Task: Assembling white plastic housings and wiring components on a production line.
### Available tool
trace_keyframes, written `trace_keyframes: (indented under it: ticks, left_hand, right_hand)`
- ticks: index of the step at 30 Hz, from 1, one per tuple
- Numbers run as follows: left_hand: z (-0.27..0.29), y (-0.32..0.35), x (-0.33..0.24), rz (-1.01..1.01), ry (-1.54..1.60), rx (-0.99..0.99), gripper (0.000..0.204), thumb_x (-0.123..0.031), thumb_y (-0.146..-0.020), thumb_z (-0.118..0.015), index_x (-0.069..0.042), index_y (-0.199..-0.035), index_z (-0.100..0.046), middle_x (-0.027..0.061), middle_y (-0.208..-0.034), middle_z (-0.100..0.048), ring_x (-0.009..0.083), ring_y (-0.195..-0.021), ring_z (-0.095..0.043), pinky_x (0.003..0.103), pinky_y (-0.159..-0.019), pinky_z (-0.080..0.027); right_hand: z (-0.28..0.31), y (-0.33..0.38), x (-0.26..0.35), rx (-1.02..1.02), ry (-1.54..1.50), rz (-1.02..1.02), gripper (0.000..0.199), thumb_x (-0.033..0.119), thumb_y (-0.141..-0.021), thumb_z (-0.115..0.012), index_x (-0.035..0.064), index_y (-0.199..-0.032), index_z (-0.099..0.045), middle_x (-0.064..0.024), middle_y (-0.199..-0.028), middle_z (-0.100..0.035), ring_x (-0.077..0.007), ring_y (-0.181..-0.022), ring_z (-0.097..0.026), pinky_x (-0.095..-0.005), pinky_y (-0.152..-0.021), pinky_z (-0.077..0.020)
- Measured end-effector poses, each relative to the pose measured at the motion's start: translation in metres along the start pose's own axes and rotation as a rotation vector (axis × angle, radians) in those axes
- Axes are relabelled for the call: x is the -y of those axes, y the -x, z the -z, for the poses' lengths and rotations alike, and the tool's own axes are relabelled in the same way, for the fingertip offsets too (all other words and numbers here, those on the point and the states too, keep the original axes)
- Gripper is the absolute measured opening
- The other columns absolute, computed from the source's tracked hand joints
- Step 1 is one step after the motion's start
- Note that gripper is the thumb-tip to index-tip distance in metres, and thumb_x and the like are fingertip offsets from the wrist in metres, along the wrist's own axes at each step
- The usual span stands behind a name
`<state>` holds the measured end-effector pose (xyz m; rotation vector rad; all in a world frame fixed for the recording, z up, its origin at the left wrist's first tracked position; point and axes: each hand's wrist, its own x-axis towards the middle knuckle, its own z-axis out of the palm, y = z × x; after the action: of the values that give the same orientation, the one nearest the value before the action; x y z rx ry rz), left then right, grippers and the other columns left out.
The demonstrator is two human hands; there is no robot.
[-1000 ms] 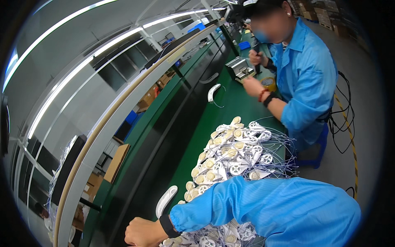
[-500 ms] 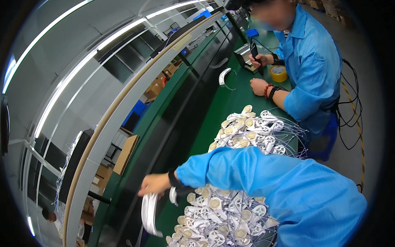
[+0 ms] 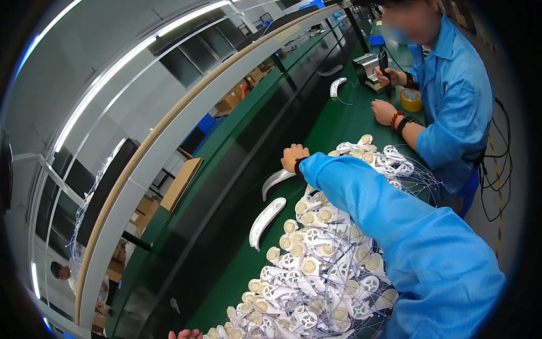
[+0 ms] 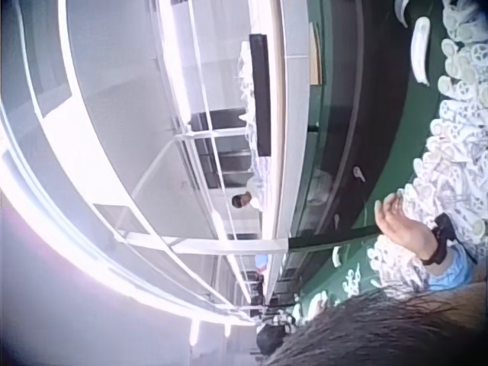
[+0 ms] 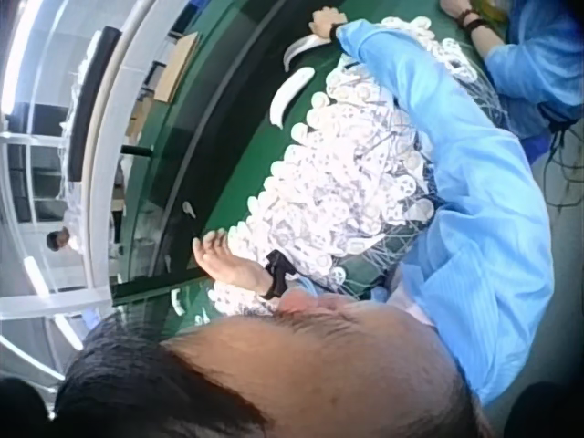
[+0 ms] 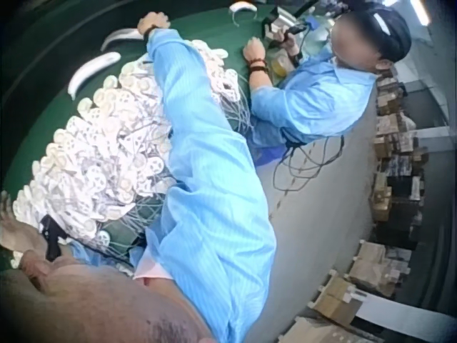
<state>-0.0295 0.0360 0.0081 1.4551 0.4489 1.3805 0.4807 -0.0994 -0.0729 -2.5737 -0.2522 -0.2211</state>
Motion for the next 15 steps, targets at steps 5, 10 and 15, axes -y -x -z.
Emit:
trace_keyframes:
  ticks: [5,10,15]
  left_hand:
    - [0.003,0.0,0.008,-0.011,-0.096,0.071,0.032,-0.017,-0.101,-0.045,0.004,-0.124,-0.051,0.0148,-0.105,-0.061,0.024,-0.093,-0.06,0.034,-0.086,-0.05]
    - [0.0,0.006,0.005,-0.034,-0.162,0.131,0.028,-0.011,-0.098,-0.05,0.005,-0.121,-0.054,0.014,-0.105,-0.062,0.0211,-0.092,-0.061,0.032,-0.084,-0.05]
    - [0.018,0.0,0.005,0.016,-0.308,0.302,0.03,-0.003,-0.093,-0.057,0.003,-0.122,-0.056,0.0113,-0.105,-0.063,0.0167,-0.091,-0.06,0.028,-0.081,-0.048]
  right_hand:
    - [-0.001,0.017,0.012,0.442,-0.106,0.727,0.05,0.04,-0.07,-0.074,0.0101,-0.11,-0.07,-0.0124,-0.106,-0.07,-0.0303,-0.099,-0.066,-0.0396,-0.087,-0.0516]
    - [-0.04,0.04,0.034,0.693,0.354,0.851,0.094,0.031,-0.059,-0.084,0.013,-0.141,-0.043,-0.0173,-0.136,-0.051,-0.037,-0.12,-0.053,-0.0443,-0.104,-0.0416]
    - [-0.046,0.035,0.023,0.62,0.409,0.823,0.053,0.023,-0.062,-0.081,0.0109,-0.111,-0.067,-0.0148,-0.102,-0.068,-0.0336,-0.101,-0.064,-0.0437,-0.087,-0.0507]
